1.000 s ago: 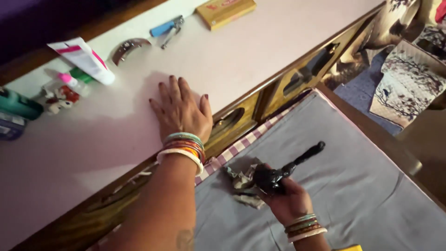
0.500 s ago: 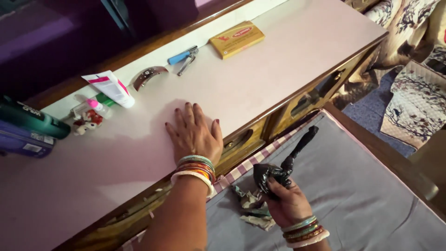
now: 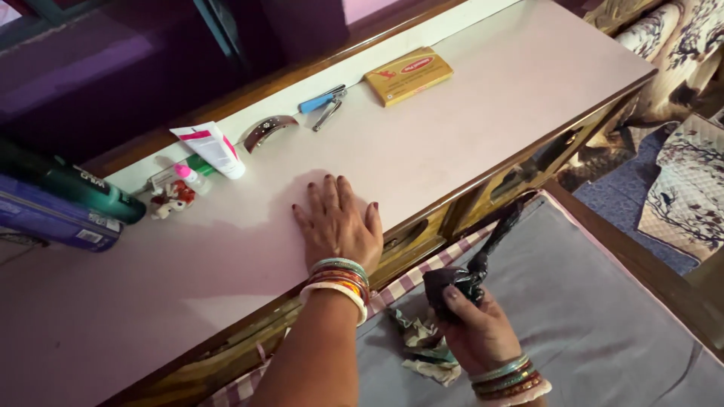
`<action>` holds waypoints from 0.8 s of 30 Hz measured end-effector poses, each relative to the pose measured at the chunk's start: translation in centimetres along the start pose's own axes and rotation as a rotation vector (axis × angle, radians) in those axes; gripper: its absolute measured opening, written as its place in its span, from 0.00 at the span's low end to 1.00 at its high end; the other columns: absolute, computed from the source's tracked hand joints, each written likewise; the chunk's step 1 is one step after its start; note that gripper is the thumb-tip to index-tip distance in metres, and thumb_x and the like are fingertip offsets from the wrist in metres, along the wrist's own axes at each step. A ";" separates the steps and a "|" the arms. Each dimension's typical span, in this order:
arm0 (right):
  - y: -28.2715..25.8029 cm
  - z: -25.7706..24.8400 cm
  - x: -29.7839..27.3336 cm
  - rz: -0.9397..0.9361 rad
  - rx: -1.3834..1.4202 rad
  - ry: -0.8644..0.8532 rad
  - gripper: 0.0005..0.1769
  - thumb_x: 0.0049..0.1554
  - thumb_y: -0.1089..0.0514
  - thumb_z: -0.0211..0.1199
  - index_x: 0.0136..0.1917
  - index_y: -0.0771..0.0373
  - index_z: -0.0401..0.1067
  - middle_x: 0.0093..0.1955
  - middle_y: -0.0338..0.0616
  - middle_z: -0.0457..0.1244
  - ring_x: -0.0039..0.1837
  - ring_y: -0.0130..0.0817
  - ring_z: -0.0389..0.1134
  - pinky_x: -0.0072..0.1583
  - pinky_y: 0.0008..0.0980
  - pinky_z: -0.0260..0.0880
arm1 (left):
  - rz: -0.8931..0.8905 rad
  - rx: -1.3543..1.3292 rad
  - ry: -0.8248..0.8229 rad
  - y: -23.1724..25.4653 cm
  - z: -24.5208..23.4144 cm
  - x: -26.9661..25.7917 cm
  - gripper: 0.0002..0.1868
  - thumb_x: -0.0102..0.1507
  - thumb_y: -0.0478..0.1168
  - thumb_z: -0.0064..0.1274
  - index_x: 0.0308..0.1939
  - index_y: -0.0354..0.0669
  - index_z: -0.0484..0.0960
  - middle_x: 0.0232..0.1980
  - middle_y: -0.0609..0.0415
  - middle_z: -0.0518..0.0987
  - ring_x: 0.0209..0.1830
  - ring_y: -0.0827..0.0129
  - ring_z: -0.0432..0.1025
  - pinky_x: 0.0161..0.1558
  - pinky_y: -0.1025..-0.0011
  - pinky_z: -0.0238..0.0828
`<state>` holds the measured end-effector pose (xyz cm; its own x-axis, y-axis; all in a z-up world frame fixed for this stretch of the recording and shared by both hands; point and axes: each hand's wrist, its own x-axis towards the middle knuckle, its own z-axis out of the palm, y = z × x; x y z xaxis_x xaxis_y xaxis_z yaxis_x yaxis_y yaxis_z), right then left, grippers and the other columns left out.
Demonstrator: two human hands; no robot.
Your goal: The person is seen tidying various grooming and utility items on a dresser and bed.
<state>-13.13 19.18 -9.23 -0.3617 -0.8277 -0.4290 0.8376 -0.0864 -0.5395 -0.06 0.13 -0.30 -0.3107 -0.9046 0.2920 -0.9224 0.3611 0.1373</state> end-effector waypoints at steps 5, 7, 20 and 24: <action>0.3 0.0 0.5 -0.050 -0.067 -0.086 0.21 0.57 0.71 0.58 0.65 0.69 0.70 0.58 0.52 0.69 0.60 0.41 0.70 0.63 0.42 0.70 | 0.002 -0.011 -0.037 0.1 -0.4 0.1 0.36 0.65 0.58 0.44 0.71 0.39 0.66 0.75 0.45 0.63 0.75 0.46 0.55 0.71 0.39 0.46; 0.4 0.2 0.5 -0.050 -0.070 -0.063 0.22 0.57 0.71 0.57 0.65 0.69 0.69 0.59 0.52 0.69 0.61 0.43 0.70 0.63 0.42 0.70 | 0.005 -0.010 -0.024 0.1 -0.2 0.0 0.36 0.65 0.58 0.44 0.71 0.39 0.66 0.75 0.45 0.63 0.75 0.46 0.55 0.71 0.39 0.46; -2.6 11.4 2.8 -0.203 -0.122 -0.114 0.24 0.60 0.64 0.53 0.70 0.69 0.65 0.63 0.54 0.66 0.65 0.46 0.67 0.65 0.44 0.70 | 0.005 -0.053 0.074 0.0 1.9 -0.1 0.38 0.64 0.58 0.42 0.71 0.38 0.62 0.76 0.44 0.60 0.77 0.43 0.49 0.71 0.38 0.37; -2.1 9.8 11.6 -0.875 -1.163 -0.215 0.23 0.65 0.61 0.51 0.72 0.71 0.62 0.72 0.49 0.61 0.68 0.39 0.64 0.67 0.37 0.66 | 0.002 -0.100 0.049 0.2 0.3 0.2 0.39 0.64 0.58 0.44 0.71 0.35 0.61 0.75 0.43 0.60 0.77 0.43 0.47 0.71 0.38 0.35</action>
<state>-15.11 4.30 -5.99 -0.4155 -0.8211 0.3913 -0.4421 -0.1936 -0.8758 -0.37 -0.05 -0.50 -0.2983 -0.8927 0.3377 -0.8937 0.3854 0.2295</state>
